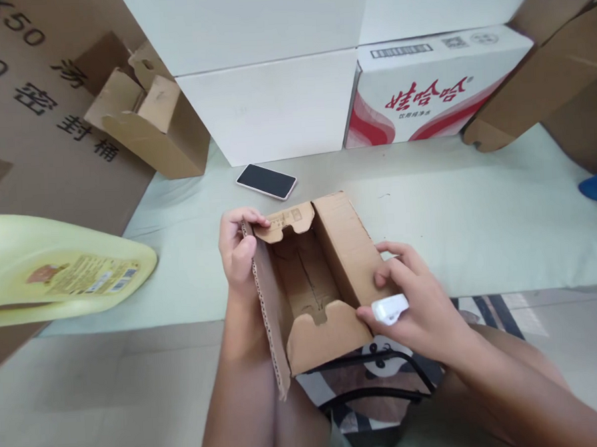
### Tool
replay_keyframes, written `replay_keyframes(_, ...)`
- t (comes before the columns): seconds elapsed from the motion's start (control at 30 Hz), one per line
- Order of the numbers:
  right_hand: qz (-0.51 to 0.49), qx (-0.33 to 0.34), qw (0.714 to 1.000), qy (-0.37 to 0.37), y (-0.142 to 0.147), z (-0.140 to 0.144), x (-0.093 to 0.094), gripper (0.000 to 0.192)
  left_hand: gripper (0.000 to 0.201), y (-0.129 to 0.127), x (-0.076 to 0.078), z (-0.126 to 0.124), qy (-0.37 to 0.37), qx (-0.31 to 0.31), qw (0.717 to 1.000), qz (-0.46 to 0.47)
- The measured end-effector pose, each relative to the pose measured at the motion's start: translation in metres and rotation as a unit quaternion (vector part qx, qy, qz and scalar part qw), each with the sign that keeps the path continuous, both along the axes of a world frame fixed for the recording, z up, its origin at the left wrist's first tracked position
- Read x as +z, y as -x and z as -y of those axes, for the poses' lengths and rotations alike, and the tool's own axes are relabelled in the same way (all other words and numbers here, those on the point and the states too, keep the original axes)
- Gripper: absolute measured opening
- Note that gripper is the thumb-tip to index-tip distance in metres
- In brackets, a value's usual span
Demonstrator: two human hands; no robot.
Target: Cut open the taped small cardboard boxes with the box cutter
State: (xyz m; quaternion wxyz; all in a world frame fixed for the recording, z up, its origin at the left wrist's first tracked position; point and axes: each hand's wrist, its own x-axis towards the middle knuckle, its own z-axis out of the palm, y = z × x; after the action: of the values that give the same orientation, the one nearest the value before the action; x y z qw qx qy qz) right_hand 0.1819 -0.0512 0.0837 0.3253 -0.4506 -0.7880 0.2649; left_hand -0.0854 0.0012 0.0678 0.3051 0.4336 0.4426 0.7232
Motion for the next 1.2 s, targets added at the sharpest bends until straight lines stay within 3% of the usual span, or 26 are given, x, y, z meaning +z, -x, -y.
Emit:
replay_keyframes(0.1, -0.123, 0.068, 0.990, 0.015, -0.004, 0.000, -0.007, 0.025, 0.034, 0.002, -0.002, 0.000, 0.011, -0.001, 1.000, -0.026)
replay_keyframes(0.2, -0.238, 0.147, 0.960, -0.006, -0.004, 0.001, -0.014, 0.035, 0.032, 0.004, -0.004, 0.000, 0.016, -0.008, 0.999, -0.043)
replay_keyframes(0.27, -0.225, 0.191, 0.955, -0.032, 0.000, 0.000, -0.016, 0.036, 0.033, 0.005, -0.004, 0.001, 0.011, -0.013, 0.999, -0.042)
replay_keyframes(0.37, -0.117, 0.235, 0.962, -0.081, 0.006, -0.002, -0.017, 0.030, 0.037, 0.006, -0.005, 0.001, 0.014, -0.026, 0.999, -0.045)
replay_keyframes(0.47, -0.054, 0.228, 0.967, -0.099, 0.009, -0.003, -0.021, 0.038, 0.041, 0.008, -0.006, 0.003, 0.026, -0.036, 0.997, -0.067)
replay_keyframes(0.6, -0.051, 0.211, 0.971, -0.096, 0.012, -0.002, -0.027, 0.041, 0.045, 0.011, -0.008, 0.004, 0.028, -0.061, 0.990, -0.121)
replay_keyframes(0.7, -0.064, 0.222, 0.969, -0.090, 0.014, -0.003, -0.030, 0.036, 0.047, 0.014, -0.004, 0.005, 0.041, -0.091, 0.965, -0.242)
replay_keyframes(0.83, -0.080, 0.231, 0.967, -0.067, 0.009, -0.006, -0.031, 0.034, 0.034, 0.019, 0.005, 0.010, 0.099, -0.111, 0.901, -0.408)
replay_keyframes(0.9, -0.090, 0.229, 0.969, -0.033, 0.005, -0.007, -0.028, 0.034, 0.034, 0.023, 0.006, 0.012, 0.128, -0.120, 0.893, -0.413)
replay_keyframes(0.97, -0.101, 0.218, 0.970, 0.020, -0.001, -0.008, -0.025, 0.036, 0.034, 0.027, 0.005, 0.013, 0.144, -0.125, 0.905, -0.380)
replay_keyframes(1.1, -0.123, 0.140, 0.969, 0.159, -0.008, -0.009, -0.024, 0.034, 0.035, 0.036, 0.001, 0.013, 0.158, -0.129, 0.926, -0.316)
replay_keyframes(1.2, -0.159, 0.092, 0.921, 0.343, -0.006, -0.013, -0.031, 0.034, 0.033, 0.043, 0.001, 0.013, 0.164, -0.119, 0.936, -0.289)
